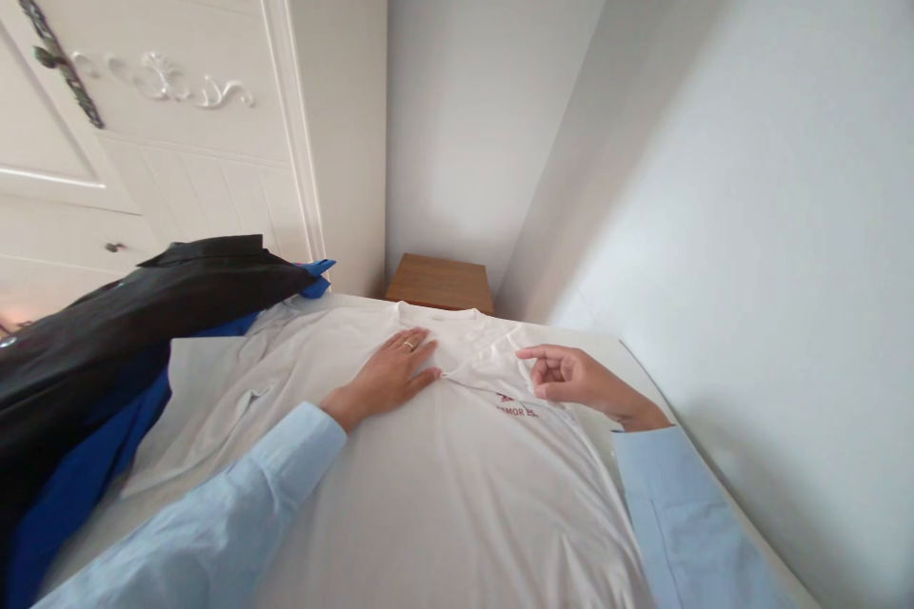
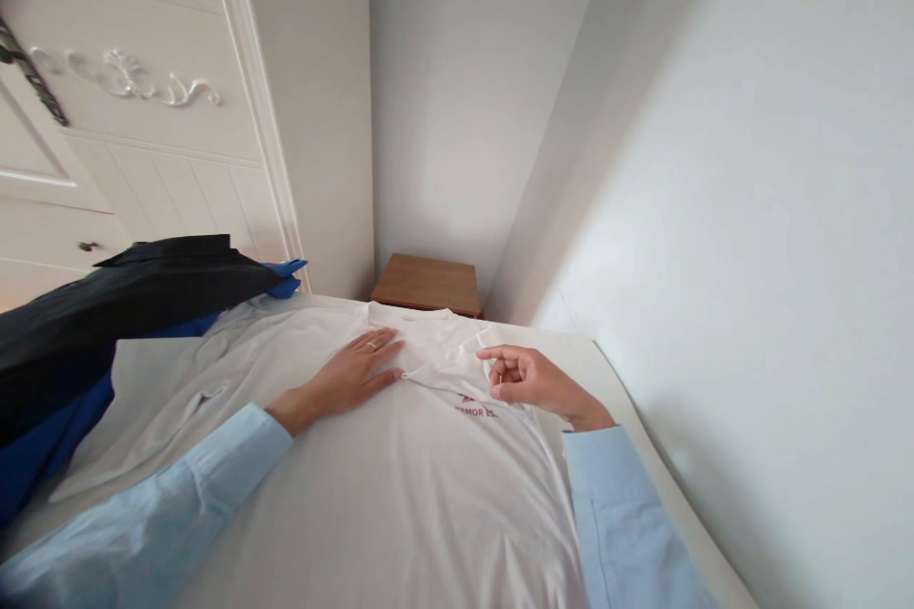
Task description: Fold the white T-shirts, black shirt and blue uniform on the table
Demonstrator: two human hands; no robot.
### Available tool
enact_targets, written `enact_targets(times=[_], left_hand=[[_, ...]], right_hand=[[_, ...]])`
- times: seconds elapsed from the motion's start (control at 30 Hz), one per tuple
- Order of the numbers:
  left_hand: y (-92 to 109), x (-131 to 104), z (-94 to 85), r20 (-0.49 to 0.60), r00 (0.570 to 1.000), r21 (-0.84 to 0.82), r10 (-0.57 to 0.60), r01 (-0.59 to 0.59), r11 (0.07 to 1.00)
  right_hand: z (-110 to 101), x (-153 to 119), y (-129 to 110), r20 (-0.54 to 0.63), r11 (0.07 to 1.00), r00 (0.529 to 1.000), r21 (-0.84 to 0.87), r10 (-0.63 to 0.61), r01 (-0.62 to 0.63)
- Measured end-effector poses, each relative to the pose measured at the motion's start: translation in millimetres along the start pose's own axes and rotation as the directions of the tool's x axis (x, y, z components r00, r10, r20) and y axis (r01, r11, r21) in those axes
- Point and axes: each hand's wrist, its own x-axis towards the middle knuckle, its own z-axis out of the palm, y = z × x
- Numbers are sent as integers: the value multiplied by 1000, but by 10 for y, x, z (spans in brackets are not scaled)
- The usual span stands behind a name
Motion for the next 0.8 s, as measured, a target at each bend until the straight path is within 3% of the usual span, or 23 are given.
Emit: enact_targets(times=[0.07, 0.2, 0.3, 0.4, 0.43, 0.5, 0.57, 0.6, 0.63, 0.7, 0.8], left_hand=[[5, -1, 0, -1, 1000, 1, -4, 4, 1000], [21, 4, -12, 15, 1000, 17, -7, 7, 1000], [32, 7, -28, 31, 1000, 33, -6, 5, 999], [43, 7, -42, 34, 999, 32, -8, 7, 999], [46, 6, -45, 36, 999, 33, -6, 5, 999], [48, 5, -44, 36, 999, 40, -5, 3, 999], [47, 4, -37, 29, 1000, 43, -2, 1, 999], [44, 4, -33, 23, 1000, 42, -1, 0, 999], [41, 3, -29, 17, 1000, 38, 1, -1, 999], [38, 3, -28, 17, 1000, 35, 3, -4, 999], [52, 4, -50, 43, 999, 49, -7, 5, 999]], right_hand=[[-7, 7, 8, -1, 999, 999, -1, -42, 42], [15, 125, 149, -224, 974, 974, -224, -28, -23], [28, 179, 205, -225, 947, 973, -300, 42, -111], [33, 117, 109, -197, 963, 980, -267, -27, -27], [33, 73, 57, -156, 973, 986, -231, -63, 26], [31, -24, -43, 42, 986, 994, -129, -101, 105], [24, -96, -99, 280, 995, 956, -35, -82, 95], [18, -109, -103, 329, 998, 942, -5, -62, 67], [11, -102, -90, 305, 999, 951, 16, -47, 44], [-12, -35, -17, 86, 998, 995, 31, -50, 47], [-53, 143, 168, -261, 988, 956, -107, -138, 113]])
